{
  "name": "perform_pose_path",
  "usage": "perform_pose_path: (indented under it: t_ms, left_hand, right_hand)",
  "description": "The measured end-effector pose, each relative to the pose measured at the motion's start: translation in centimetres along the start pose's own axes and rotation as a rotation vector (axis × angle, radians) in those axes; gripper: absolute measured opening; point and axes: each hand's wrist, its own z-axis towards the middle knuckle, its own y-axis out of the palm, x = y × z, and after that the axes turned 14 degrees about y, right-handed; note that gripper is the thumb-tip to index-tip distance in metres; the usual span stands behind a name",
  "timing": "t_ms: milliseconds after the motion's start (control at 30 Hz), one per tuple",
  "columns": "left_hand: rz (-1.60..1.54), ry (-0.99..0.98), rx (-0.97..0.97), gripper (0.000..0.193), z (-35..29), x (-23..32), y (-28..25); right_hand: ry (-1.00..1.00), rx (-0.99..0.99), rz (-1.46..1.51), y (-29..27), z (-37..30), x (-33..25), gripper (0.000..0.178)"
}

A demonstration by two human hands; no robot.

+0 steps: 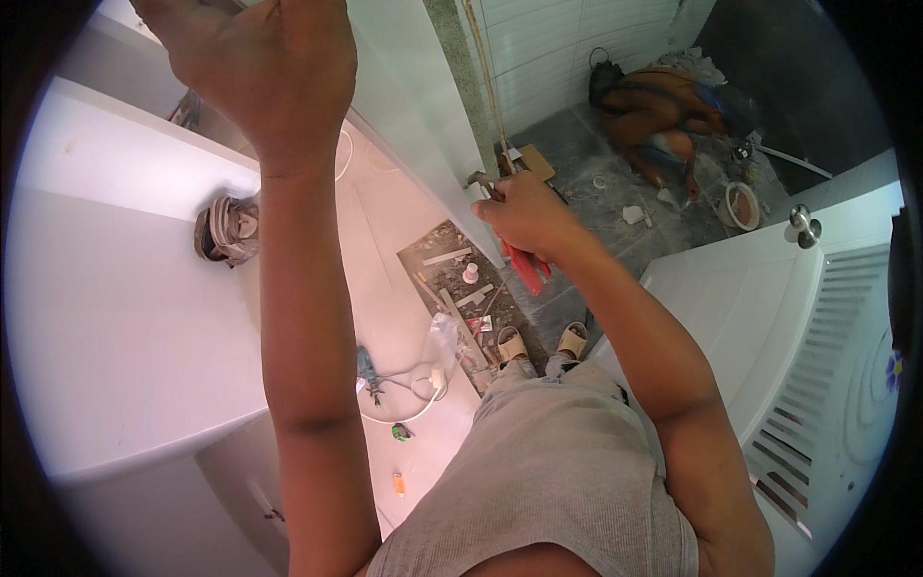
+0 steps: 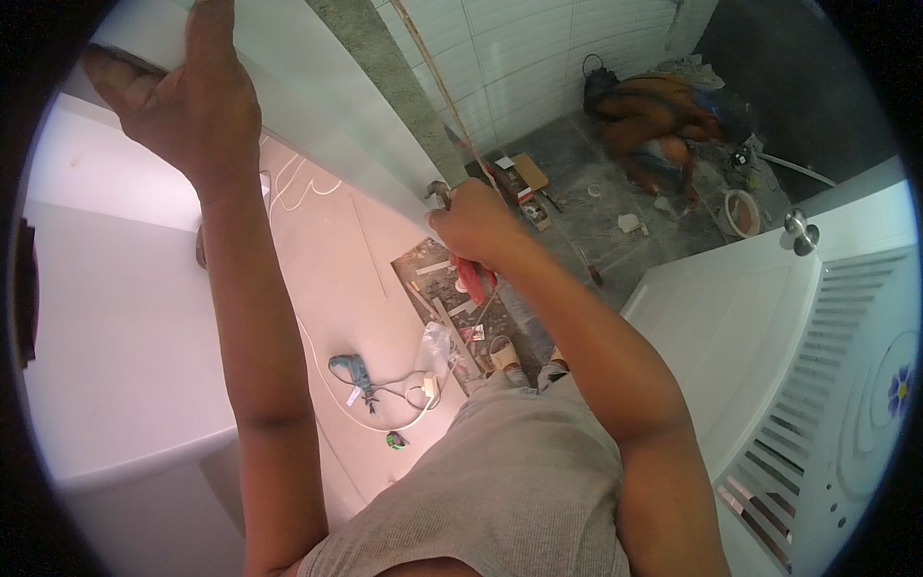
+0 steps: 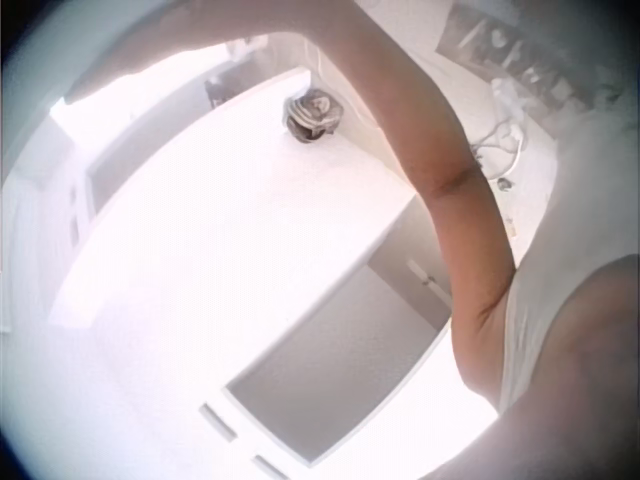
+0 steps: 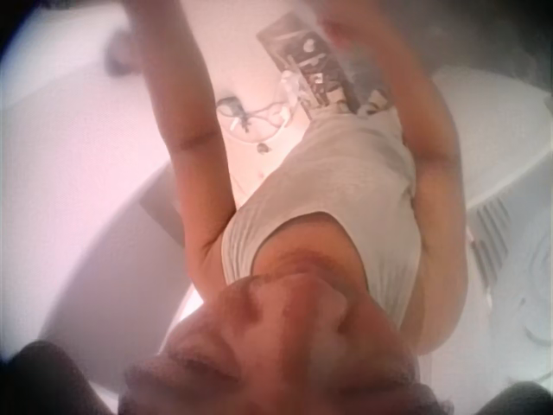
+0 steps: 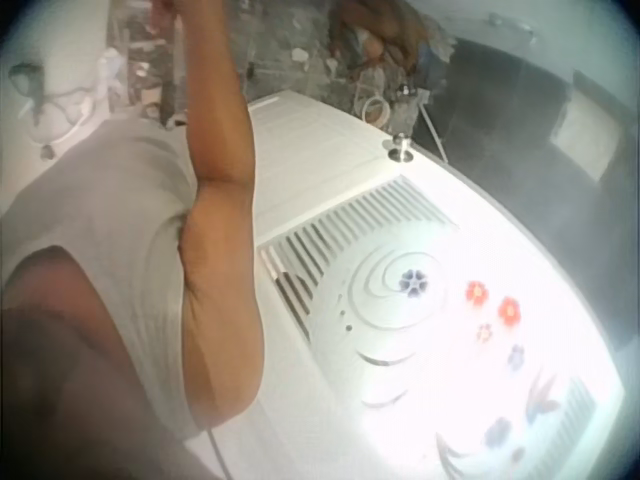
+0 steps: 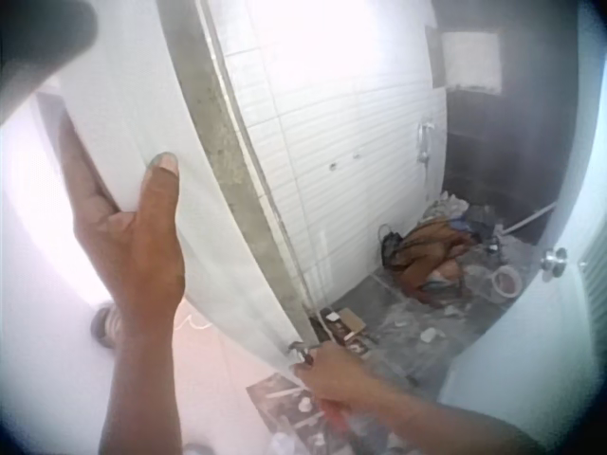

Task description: The person installs a white door frame by hand, using a red hammer to tap small white plastic clips into place along the vertical edge. Another worker is visible in the background working on the floor. The camera wearer repeatedly positions and secures the frame components.

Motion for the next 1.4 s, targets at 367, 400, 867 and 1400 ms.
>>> perform_pose_path:
  t_ms: [367,400,867,1400]
  left_hand:
    - [-0.095,-0.063,-0.039,0.081,-0.1,1.1,-0.6]
    - [-0.065,-0.059,-0.061,0.081,-0.1,1.1,-0.7]
    - [-0.005,-0.002,-0.001,0.082,-0.1,-0.2,-0.6]
    - [0.138,-0.002,-0.070,0.060,1.8,1.3,-0.2]
  right_hand:
    - [-0.072,-0.040,0.151,0.6,-0.1,2.1,0.023]
    - [-0.070,-0.031,0.160,0.7,0.0,2.0,0.020]
    - [-0.258,0.191,-0.319,-0.8,1.2,1.0,0.035]
    - [-0.391,0.485,-0.280,3.8,1.3,4.3,0.028]
